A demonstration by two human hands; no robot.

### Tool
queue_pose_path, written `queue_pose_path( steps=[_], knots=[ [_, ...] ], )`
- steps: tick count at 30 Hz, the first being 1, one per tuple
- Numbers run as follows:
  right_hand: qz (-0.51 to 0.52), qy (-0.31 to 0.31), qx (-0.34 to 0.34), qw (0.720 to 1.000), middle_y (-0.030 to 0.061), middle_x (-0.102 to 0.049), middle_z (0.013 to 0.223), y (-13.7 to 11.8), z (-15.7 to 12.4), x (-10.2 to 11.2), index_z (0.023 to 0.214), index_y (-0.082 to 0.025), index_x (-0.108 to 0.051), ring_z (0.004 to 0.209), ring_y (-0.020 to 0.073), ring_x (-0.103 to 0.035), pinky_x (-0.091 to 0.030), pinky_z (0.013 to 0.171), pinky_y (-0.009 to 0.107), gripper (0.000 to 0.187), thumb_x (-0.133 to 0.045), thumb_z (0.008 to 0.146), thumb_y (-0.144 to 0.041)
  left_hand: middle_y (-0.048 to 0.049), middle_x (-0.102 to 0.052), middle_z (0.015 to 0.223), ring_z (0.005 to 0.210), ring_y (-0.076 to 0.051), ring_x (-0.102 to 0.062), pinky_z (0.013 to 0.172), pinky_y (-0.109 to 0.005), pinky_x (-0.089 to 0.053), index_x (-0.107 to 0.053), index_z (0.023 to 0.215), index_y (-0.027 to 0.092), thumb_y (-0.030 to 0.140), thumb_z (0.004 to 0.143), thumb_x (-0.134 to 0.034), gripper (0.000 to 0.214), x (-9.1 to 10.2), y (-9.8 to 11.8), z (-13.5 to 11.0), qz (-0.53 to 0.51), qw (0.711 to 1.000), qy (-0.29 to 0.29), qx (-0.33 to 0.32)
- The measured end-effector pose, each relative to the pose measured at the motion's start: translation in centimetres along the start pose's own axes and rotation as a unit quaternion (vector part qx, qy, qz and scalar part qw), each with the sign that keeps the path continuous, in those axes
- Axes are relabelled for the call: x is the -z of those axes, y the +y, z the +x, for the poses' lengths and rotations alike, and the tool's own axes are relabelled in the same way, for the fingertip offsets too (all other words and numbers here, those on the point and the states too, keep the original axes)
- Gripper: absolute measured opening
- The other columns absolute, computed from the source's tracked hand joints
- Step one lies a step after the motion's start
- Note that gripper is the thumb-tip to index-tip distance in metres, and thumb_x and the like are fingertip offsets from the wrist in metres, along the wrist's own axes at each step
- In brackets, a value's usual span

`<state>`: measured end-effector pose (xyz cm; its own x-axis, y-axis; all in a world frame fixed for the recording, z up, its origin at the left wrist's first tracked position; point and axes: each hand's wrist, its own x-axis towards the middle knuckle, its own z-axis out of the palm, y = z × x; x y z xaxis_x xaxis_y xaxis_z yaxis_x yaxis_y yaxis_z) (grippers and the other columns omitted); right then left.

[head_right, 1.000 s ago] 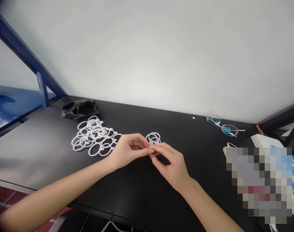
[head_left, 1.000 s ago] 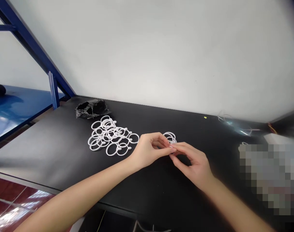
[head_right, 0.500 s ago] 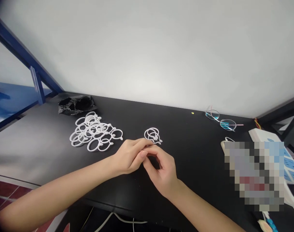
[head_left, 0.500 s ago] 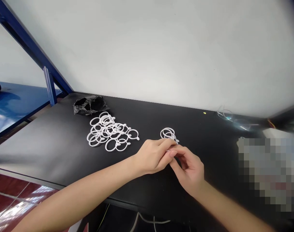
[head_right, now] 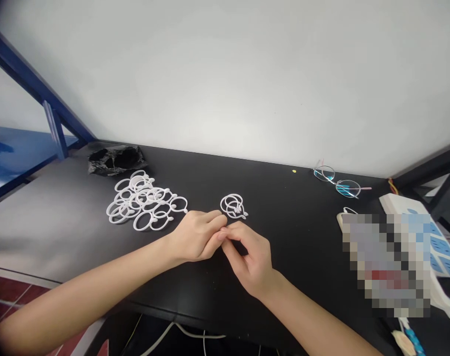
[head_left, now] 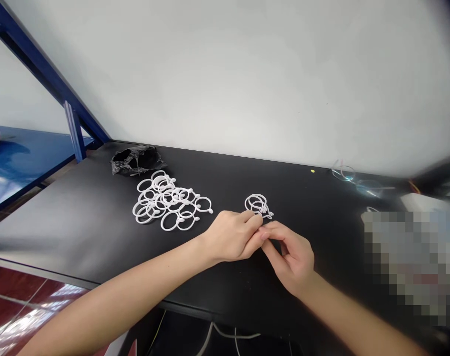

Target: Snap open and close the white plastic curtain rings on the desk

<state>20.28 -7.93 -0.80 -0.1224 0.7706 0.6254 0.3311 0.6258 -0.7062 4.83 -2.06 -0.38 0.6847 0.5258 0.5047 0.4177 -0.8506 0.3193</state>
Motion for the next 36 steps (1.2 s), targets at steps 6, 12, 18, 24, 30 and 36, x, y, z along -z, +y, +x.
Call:
queue_pose_path(
  steps=[6,12,18,24,30,36],
  knots=[
    [-0.015,0.007,-0.019,1.0,-0.0004,-0.071,0.085,0.3,0.1,0.0,0.098,-0.024,-0.065,0.074,0.013,-0.068,-0.057,0.069,0.024,0.024,-0.063,0.085,-0.004,-0.0006,-0.053,0.063,0.047,-0.011,-0.045,0.046,-0.025,-0.029,-0.052,0.073,0.017,0.047,0.101,-0.016,0.055,1.5,-0.7,0.5,0.02,0.998,-0.055,-0.016],
    [-0.089,0.055,-0.117,0.988,0.0028,-0.071,0.09,1.8,0.9,1.3,0.098,-0.023,-0.066,0.079,0.0173,-0.069,-0.059,0.075,0.033,0.014,-0.067,0.085,-0.017,-0.0034,-0.055,0.071,0.057,-0.014,-0.052,0.054,-0.027,-0.034,-0.056,0.075,0.014,0.031,0.104,-0.025,0.046,5.3,-3.7,1.5,0.167,0.972,-0.084,0.145],
    [-0.206,-0.008,-0.06,0.977,0.006,-0.072,0.098,3.3,1.6,1.9,0.093,-0.023,-0.068,0.093,0.0242,-0.066,-0.056,0.084,0.044,0.008,-0.065,0.086,-0.019,-0.0079,-0.056,0.069,0.059,-0.018,-0.054,0.057,-0.03,-0.037,-0.059,0.065,0.013,0.024,0.1,-0.032,0.045,5.7,-6.7,0.6,0.28,0.926,-0.162,0.195],
    [-0.199,-0.015,-0.072,0.977,0.0039,-0.073,0.088,4.0,1.4,1.8,0.09,-0.024,-0.069,0.085,0.0231,-0.065,-0.056,0.075,0.041,0.009,-0.061,0.089,-0.019,-0.0133,-0.062,0.075,0.076,-0.026,-0.058,0.07,-0.037,-0.041,-0.062,0.073,0.014,0.021,0.094,-0.04,0.031,4.6,-7.1,-0.3,0.329,0.916,-0.145,0.178],
    [-0.206,-0.021,-0.074,0.976,0.0039,-0.072,0.087,4.1,1.6,1.7,0.088,-0.023,-0.068,0.079,0.0216,-0.063,-0.054,0.069,0.037,0.008,-0.061,0.089,-0.02,-0.0127,-0.061,0.107,0.098,-0.026,-0.057,0.087,-0.041,-0.044,-0.059,0.106,0.014,0.024,0.097,-0.042,0.022,3.2,-4.7,0.7,0.191,0.97,-0.107,0.106],
    [-0.202,-0.018,-0.066,0.977,0.0032,-0.07,0.08,3.9,1.6,1.6,0.085,-0.023,-0.067,0.075,0.0205,-0.063,-0.053,0.069,0.036,0.009,-0.061,0.089,-0.018,-0.0119,-0.058,0.123,0.106,-0.024,-0.057,0.09,-0.038,-0.049,-0.057,0.113,0.016,0.018,0.096,-0.045,0.021,0.7,-3.5,0.5,0.044,0.99,-0.131,0.019]
  ],
)
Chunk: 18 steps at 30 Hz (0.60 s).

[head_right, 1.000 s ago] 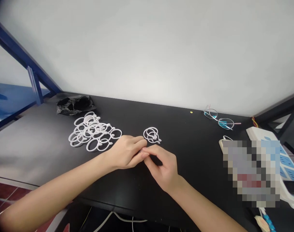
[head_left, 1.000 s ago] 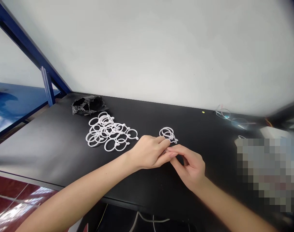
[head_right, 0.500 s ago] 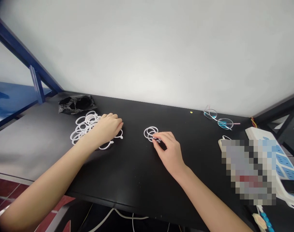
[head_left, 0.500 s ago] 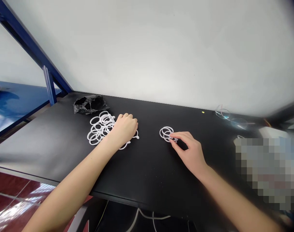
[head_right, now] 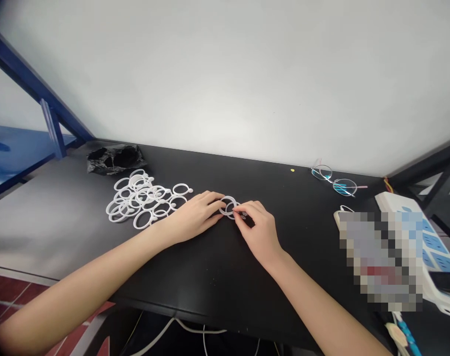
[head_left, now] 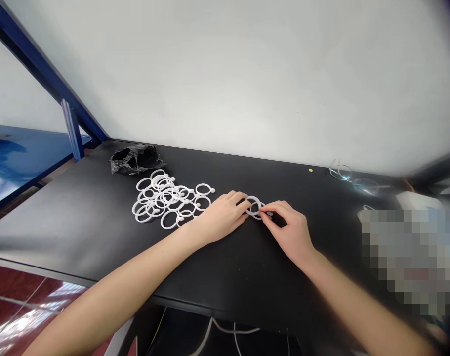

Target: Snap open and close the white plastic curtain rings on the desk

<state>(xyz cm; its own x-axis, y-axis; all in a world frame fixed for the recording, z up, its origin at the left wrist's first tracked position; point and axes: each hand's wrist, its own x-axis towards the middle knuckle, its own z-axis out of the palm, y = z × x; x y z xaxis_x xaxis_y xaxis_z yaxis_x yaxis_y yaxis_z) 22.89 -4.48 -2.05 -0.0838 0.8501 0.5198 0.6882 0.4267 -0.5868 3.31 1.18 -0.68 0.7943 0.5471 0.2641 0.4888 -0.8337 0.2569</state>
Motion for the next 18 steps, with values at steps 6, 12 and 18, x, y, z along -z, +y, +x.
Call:
queue_pose_path(
  steps=[6,12,18],
  knots=[
    [0.015,0.012,-0.009,1.0,0.0037,-0.07,0.084,-0.6,0.1,0.2,0.086,-0.023,-0.068,0.077,0.0206,-0.065,-0.054,0.071,0.036,0.004,-0.065,0.086,-0.021,-0.0101,-0.064,0.116,0.105,-0.022,-0.06,0.092,-0.037,-0.051,-0.066,0.105,0.017,0.024,0.095,-0.055,0.017,0.3,-0.8,0.0,-0.098,0.995,0.034,0.006],
    [0.052,0.011,-0.023,0.998,0.005,-0.071,0.092,-0.6,0.1,0.4,0.087,-0.023,-0.068,0.085,0.0218,-0.068,-0.056,0.077,0.038,0.003,-0.066,0.086,-0.024,-0.0091,-0.067,0.115,0.1,-0.02,-0.066,0.091,-0.033,-0.054,-0.073,0.105,0.02,0.03,0.09,-0.062,0.021,0.6,-0.4,-0.1,-0.255,0.965,0.048,0.041],
    [0.071,0.019,-0.029,0.997,0.005,-0.072,0.094,-0.7,0.0,0.4,0.09,-0.023,-0.07,0.088,0.0215,-0.068,-0.056,0.079,0.038,0.004,-0.066,0.087,-0.024,-0.0106,-0.068,0.11,0.092,-0.019,-0.069,0.084,-0.032,-0.056,-0.077,0.093,0.017,0.035,0.085,-0.068,0.022,0.3,0.1,0.2,-0.412,0.898,0.059,0.144]
  ],
)
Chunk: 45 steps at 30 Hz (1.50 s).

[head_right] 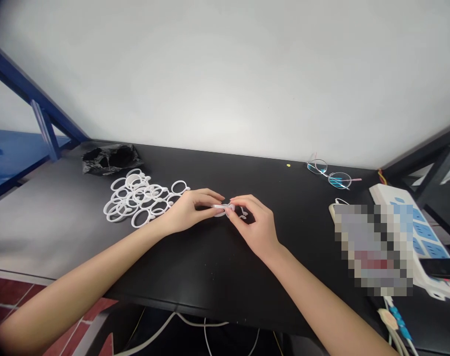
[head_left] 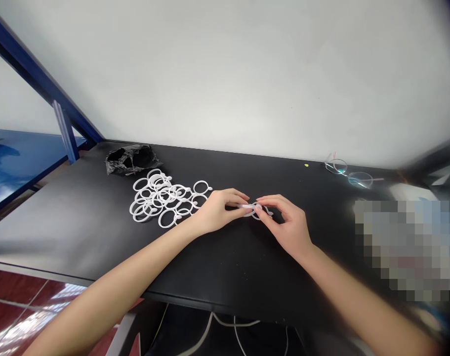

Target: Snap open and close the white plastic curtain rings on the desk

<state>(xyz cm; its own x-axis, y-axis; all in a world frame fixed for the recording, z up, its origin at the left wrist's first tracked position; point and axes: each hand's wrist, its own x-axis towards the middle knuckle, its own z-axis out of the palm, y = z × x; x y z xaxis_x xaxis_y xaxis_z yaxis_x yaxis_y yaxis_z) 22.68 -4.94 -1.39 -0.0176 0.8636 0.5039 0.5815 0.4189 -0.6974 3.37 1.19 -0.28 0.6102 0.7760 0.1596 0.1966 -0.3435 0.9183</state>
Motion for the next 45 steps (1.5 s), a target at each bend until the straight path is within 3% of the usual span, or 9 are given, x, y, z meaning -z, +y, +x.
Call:
queue_pose_path(
  steps=[5,10,15,20,23,31,39,45],
  knots=[
    [0.001,-0.003,-0.005,1.0,0.0048,-0.071,0.096,0.2,-0.1,-0.1,0.091,-0.024,-0.07,0.089,0.0217,-0.068,-0.057,0.08,0.038,0.006,-0.066,0.086,-0.024,-0.0105,-0.069,0.108,0.095,-0.021,-0.069,0.087,-0.036,-0.057,-0.074,0.094,0.014,0.037,0.083,-0.069,0.025,-0.3,-0.9,0.3,-0.141,0.99,-0.02,0.022],
    [0.031,-0.006,-0.021,0.999,0.005,-0.07,0.102,0.6,-0.2,-0.2,0.096,-0.023,-0.069,0.091,0.0209,-0.068,-0.059,0.083,0.038,0.011,-0.068,0.085,-0.023,-0.0095,-0.071,0.103,0.095,-0.021,-0.069,0.092,-0.04,-0.054,-0.066,0.078,0.012,0.033,0.076,-0.077,0.024,0.0,-0.3,0.4,-0.221,0.972,-0.023,0.077],
    [0.056,-0.017,-0.031,0.998,0.0053,-0.07,0.102,0.5,-0.3,-0.4,0.097,-0.023,-0.07,0.092,0.0208,-0.069,-0.059,0.084,0.038,0.012,-0.068,0.085,-0.023,-0.0098,-0.072,0.106,0.102,-0.021,-0.067,0.098,-0.041,-0.049,-0.06,0.074,0.013,0.033,0.081,-0.073,0.024,0.2,0.6,0.2,-0.285,0.952,-0.047,0.096],
    [0.062,-0.025,-0.05,0.997,0.0049,-0.07,0.098,0.6,-0.3,-0.3,0.098,-0.022,-0.069,0.083,0.0194,-0.07,-0.059,0.079,0.036,0.012,-0.067,0.086,-0.021,-0.0089,-0.072,0.105,0.103,-0.019,-0.068,0.102,-0.042,-0.048,-0.063,0.077,0.013,0.038,0.087,-0.066,0.027,0.0,0.4,0.3,-0.317,0.942,-0.019,0.106],
    [0.047,-0.025,-0.06,0.997,0.0044,-0.071,0.093,0.5,-0.3,-0.3,0.096,-0.022,-0.068,0.081,0.02,-0.07,-0.058,0.077,0.035,0.011,-0.066,0.086,-0.022,-0.0092,-0.069,0.111,0.105,-0.019,-0.066,0.103,-0.04,-0.047,-0.064,0.08,0.012,0.036,0.087,-0.066,0.024,0.0,0.2,0.4,-0.31,0.946,0.001,0.096],
    [0.048,-0.027,-0.062,0.997,0.0034,-0.073,0.091,0.1,-0.4,-0.3,0.096,-0.022,-0.068,0.082,0.0198,-0.07,-0.057,0.078,0.034,0.011,-0.067,0.085,-0.024,-0.0088,-0.065,0.119,0.099,-0.017,-0.066,0.091,-0.033,-0.05,-0.063,0.082,0.014,0.034,0.088,-0.065,0.022,-0.1,0.4,0.1,-0.3,0.949,-0.027,0.094],
    [0.039,-0.005,-0.09,0.995,0.0023,-0.072,0.084,0.3,-0.5,-0.2,0.087,-0.021,-0.066,0.078,0.019,-0.069,-0.055,0.075,0.033,0.005,-0.068,0.082,-0.021,-0.0075,-0.066,0.098,0.09,-0.017,-0.064,0.083,-0.031,-0.051,-0.062,0.076,0.014,0.031,0.086,-0.066,0.02,0.0,0.5,0.3,-0.173,0.982,0.072,-0.016],
    [-0.012,0.003,-0.075,0.997,0.0042,-0.073,0.097,-0.3,0.4,0.7,0.097,-0.021,-0.069,0.093,0.0211,-0.069,-0.054,0.087,0.037,0.013,-0.065,0.085,-0.022,-0.0077,-0.065,0.103,0.096,-0.018,-0.064,0.09,-0.034,-0.05,-0.061,0.083,0.016,0.03,0.086,-0.065,0.015,-0.3,-0.1,0.1,-0.059,0.994,0.095,-0.018]
  ],
)
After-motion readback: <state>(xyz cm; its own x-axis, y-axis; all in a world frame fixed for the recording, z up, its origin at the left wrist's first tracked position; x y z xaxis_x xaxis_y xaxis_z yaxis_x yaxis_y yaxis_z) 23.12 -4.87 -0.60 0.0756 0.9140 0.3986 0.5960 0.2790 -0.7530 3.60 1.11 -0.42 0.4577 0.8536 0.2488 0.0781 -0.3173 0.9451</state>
